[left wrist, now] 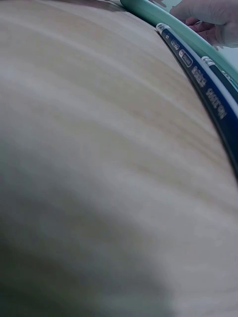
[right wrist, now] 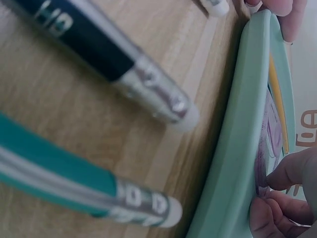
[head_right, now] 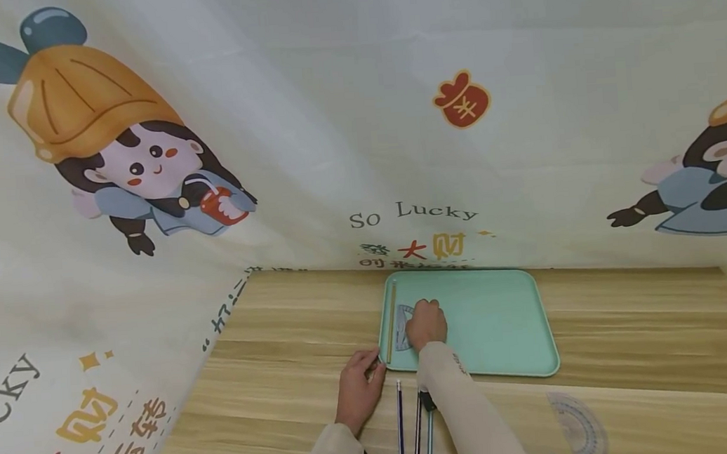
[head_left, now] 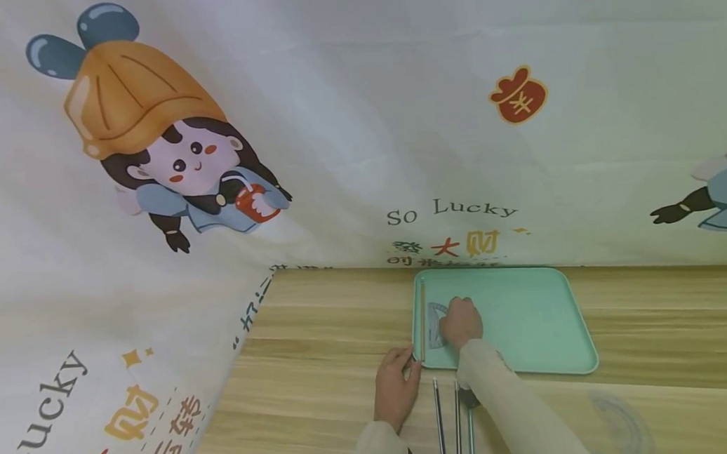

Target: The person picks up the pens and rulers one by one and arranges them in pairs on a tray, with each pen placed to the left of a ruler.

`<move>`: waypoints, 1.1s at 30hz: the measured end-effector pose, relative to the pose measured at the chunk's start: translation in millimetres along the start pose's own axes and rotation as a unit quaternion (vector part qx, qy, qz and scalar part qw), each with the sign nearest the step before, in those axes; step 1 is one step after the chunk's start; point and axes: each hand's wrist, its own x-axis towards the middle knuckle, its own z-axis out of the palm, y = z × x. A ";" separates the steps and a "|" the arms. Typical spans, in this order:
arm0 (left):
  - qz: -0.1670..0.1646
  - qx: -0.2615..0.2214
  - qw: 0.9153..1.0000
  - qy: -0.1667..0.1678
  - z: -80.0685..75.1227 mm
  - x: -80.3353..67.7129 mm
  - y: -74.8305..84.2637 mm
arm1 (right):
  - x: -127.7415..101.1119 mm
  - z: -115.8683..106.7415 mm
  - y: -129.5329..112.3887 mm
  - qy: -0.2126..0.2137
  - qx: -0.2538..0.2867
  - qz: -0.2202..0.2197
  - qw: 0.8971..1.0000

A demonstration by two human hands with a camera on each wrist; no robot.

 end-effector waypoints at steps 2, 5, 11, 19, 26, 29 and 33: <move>-0.001 -0.001 1.000 0.000 0.3 0.9 0.0 | -0.6 -1.2 -0.6 0.002 -0.001 -0.002 1.000; 0.006 0.000 1.000 0.005 1.1 1.8 -0.6 | -1.5 -2.8 -1.2 0.004 -0.001 -0.006 1.000; 0.005 0.002 1.000 0.010 -0.2 1.2 0.9 | -4.2 -3.8 -2.9 0.000 0.010 -0.008 1.000; 0.009 0.005 1.000 0.012 1.3 0.7 -1.6 | -5.1 -1.3 -2.9 0.007 0.009 -0.008 1.000; 0.011 0.000 1.000 0.012 1.5 0.3 -0.7 | -3.4 1.8 -0.1 0.003 0.021 -0.001 1.000; 0.015 0.001 1.000 0.013 1.5 0.3 -0.9 | -3.3 1.2 0.2 0.000 0.026 0.002 1.000; 0.014 0.003 1.000 0.010 -0.1 0.3 -1.3 | -3.5 -0.4 0.5 -0.001 0.028 0.001 1.000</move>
